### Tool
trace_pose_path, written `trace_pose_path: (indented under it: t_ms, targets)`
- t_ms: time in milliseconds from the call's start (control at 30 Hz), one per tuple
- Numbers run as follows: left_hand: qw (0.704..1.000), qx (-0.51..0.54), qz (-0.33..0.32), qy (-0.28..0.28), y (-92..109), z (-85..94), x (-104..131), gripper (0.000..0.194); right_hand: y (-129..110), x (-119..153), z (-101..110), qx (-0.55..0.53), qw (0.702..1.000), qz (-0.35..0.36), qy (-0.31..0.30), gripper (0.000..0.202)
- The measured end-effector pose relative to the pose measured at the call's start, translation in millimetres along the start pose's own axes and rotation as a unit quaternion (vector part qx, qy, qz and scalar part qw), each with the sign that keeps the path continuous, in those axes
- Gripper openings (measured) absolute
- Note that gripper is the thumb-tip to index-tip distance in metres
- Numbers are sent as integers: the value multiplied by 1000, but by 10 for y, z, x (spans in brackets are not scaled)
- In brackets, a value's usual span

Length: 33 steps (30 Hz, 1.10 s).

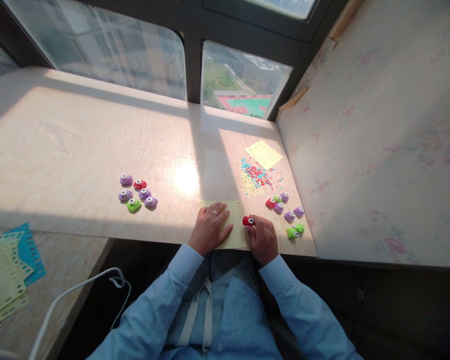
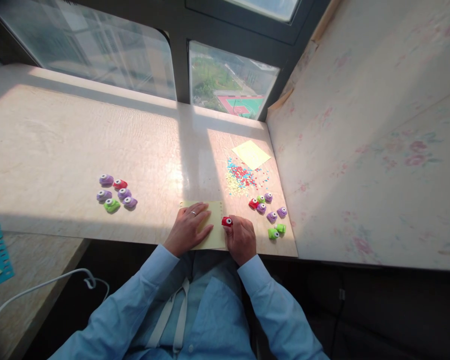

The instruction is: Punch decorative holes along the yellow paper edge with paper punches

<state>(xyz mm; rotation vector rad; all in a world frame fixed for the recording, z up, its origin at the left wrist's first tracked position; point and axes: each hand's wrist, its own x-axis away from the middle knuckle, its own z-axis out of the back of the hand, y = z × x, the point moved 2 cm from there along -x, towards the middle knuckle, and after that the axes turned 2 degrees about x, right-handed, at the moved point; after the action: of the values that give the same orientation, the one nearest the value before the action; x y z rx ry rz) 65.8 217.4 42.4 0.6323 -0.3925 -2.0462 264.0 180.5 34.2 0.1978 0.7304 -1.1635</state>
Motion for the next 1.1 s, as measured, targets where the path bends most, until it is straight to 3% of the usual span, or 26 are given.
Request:
trace_pose_path:
  t_ms: [167,433,1100]
  targets:
    - [1000,5,10,3,1,19,0,31,7,-3,11,-16,1000,-7,-5,24]
    - [1000,15,11,0,-11,15,-12,31,82,26,-8,-72,991,-108,-33,24]
    - [1000,2,10,-2,-24,15,-34,29,128,50,-73,-103,970,-219,-1,34]
